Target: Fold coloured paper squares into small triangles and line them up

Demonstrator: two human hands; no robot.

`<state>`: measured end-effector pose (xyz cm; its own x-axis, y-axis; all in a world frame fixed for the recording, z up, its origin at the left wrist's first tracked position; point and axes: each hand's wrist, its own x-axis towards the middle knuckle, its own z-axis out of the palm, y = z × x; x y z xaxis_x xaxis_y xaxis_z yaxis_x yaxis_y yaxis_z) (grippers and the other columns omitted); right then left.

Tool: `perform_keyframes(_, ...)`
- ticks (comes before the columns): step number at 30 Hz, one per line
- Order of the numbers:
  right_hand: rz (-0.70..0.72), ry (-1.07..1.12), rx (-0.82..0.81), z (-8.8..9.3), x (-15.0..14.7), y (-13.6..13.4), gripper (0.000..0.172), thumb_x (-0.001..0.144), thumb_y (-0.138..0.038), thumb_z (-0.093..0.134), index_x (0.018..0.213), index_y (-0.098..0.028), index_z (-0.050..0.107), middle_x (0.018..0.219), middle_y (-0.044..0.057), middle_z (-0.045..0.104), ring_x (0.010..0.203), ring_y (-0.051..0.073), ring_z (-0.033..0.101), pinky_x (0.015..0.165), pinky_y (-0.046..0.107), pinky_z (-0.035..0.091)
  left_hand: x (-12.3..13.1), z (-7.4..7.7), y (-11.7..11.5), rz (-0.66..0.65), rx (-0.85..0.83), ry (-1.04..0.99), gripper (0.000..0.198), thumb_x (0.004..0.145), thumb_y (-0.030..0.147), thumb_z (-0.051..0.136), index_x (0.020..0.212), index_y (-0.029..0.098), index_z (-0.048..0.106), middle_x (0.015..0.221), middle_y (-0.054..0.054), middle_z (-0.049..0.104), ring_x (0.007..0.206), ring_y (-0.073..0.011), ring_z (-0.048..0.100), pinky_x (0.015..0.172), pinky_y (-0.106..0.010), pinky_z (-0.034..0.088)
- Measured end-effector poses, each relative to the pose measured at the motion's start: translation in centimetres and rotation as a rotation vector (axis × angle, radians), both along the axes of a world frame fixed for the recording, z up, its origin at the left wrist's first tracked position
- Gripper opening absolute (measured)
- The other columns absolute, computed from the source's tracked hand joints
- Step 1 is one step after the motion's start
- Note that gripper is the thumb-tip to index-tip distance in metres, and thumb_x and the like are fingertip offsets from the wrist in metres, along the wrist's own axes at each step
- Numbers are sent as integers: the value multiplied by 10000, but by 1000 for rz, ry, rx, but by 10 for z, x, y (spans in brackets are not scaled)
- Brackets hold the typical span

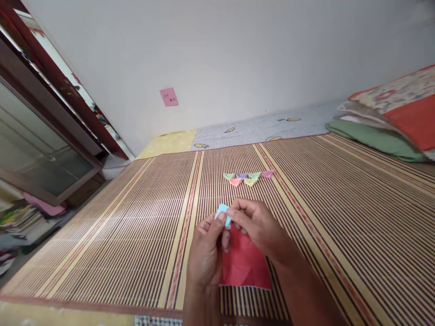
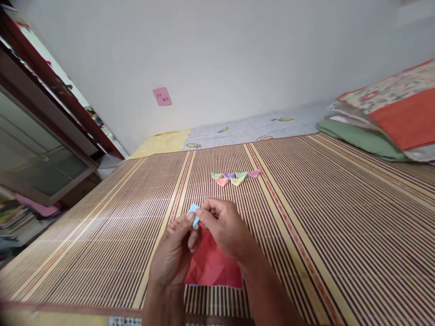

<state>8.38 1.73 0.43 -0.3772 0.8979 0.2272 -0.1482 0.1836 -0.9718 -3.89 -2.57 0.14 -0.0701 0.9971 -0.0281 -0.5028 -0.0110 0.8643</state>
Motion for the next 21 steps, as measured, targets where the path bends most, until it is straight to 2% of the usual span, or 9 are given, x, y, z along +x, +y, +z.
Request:
perform_keyframes(4, 26, 6, -16, 0, 0, -2, 367, 933, -381, 625, 631, -194, 535, 554, -56, 471, 501, 94, 408, 478, 242, 313, -3, -2, 0, 86, 20, 16, 292, 799, 368, 820, 694, 155, 650, 579, 29, 567, 532, -74, 458, 517, -176, 364)
perform_keyframes(8, 88, -36, -11, -1, 1, -3, 402, 993, -403, 531, 655, -188, 565, 585, -31, 537, 509, 98, 456, 497, 247, 353, -6, -2, 0, 113, 47, -23, 253, 800, 315, 816, 682, 164, 651, 609, 26, 567, 568, -98, 496, 544, -205, 407)
perform_keyframes(11, 87, -87, 50, 0, 0, -5, 340, 977, -384, 571, 700, -188, 579, 618, -36, 528, 547, 107, 457, 518, 253, 346, -7, -5, -1, 238, 68, 11, 267, 785, 296, 822, 646, 167, 635, 597, 37, 542, 588, -103, 493, 583, -216, 433)
perform_keyframes(14, 4, -159, 136, 2, -4, -8, 258, 929, -302, 634, 708, -193, 559, 628, -49, 476, 585, 115, 427, 536, 260, 322, -8, -8, -2, 356, 87, 116, 251, 808, 300, 805, 666, 166, 647, 643, 31, 577, 630, -104, 506, 617, -213, 441)
perform_keyframes(17, -42, -214, 181, 5, -5, -11, 295, 951, -300, 594, 684, -200, 519, 607, -55, 431, 572, 119, 394, 533, 273, 301, -10, -7, -3, 341, 88, 232, 233, 833, 314, 785, 702, 163, 666, 667, 24, 601, 644, -104, 513, 624, -212, 436)
perform_keyframes(21, 2, -219, 162, 7, -2, -11, 329, 983, -335, 547, 684, -204, 507, 606, -53, 419, 569, 121, 384, 527, 276, 294, -12, -6, -2, 282, 68, 214, 230, 809, 319, 806, 714, 159, 670, 658, 24, 605, 621, -100, 507, 609, -215, 432)
